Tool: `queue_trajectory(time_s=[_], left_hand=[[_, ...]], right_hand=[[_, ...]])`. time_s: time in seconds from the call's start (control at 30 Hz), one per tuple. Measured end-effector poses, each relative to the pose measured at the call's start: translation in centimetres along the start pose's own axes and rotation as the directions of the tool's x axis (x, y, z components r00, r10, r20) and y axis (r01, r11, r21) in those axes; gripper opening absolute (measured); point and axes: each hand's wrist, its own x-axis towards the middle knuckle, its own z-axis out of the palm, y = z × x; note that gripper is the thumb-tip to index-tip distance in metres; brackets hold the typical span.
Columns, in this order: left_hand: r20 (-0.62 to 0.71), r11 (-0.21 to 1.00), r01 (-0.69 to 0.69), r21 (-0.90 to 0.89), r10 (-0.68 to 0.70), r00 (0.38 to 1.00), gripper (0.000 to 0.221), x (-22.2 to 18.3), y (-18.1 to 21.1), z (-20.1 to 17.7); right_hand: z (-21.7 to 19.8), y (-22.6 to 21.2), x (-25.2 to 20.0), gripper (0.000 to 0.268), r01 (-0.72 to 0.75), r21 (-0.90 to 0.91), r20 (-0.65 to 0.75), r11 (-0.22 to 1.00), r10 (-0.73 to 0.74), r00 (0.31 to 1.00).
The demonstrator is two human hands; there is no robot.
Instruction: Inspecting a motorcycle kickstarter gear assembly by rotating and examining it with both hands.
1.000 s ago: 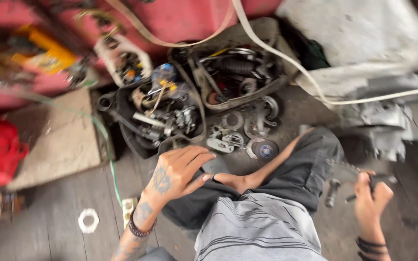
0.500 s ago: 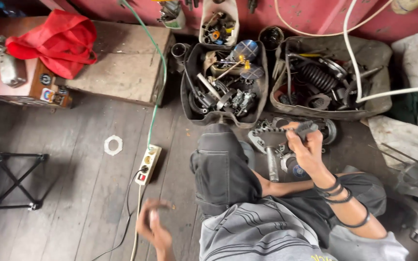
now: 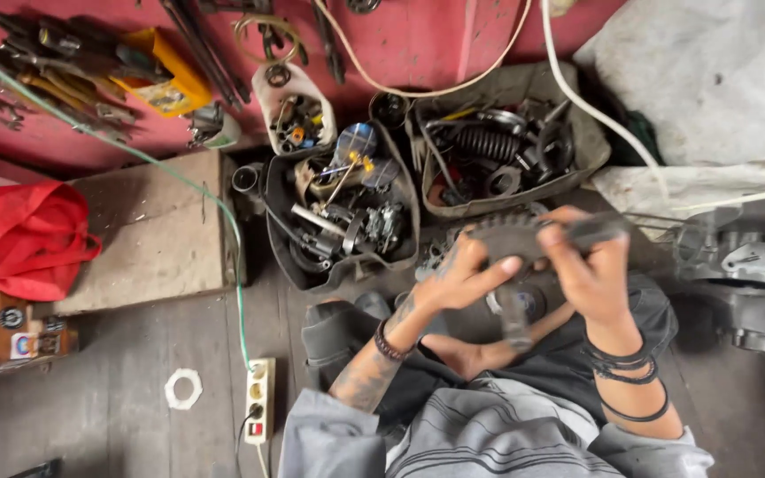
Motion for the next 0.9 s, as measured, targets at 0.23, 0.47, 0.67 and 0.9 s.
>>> queue_trajectory(time_s=[0.23, 0.47, 0.67, 0.9], left_hand=[[-0.263, 0.993, 0.101, -0.066, -0.115, 0.958, 0.046, -4.1, -4.3, 0.4], [-0.283, 0.824, -0.322, 0.466, 0.484, 0.828, 0.063, -1.5, -0.3, -1.1], [-0.498, 0.976, -0.087, 0.200, 0.178, 0.849, 0.045, -1.0, 0.4, -1.9], [-0.462, 0.898, -0.058, 0.437, 0.279, 0.842, 0.047, -0.5, -2.0, -4.6]], right_hand=[[3.2, -5.6, 0.2, 0.079, 0.055, -0.192, 0.183, 0.980, -0.020, 0.983], [2.5, -1.2, -1.4, 0.022, -0.058, -0.330, 0.000, 0.942, 0.062, 0.998], [2.8, -1.3, -0.2, 0.009, 0.005, -0.290, -0.004, 0.957, -0.007, 1.000], [5.1, 0.3, 2.3, 0.012, 0.103, -0.431, 0.091, 0.896, -0.071, 0.993]])
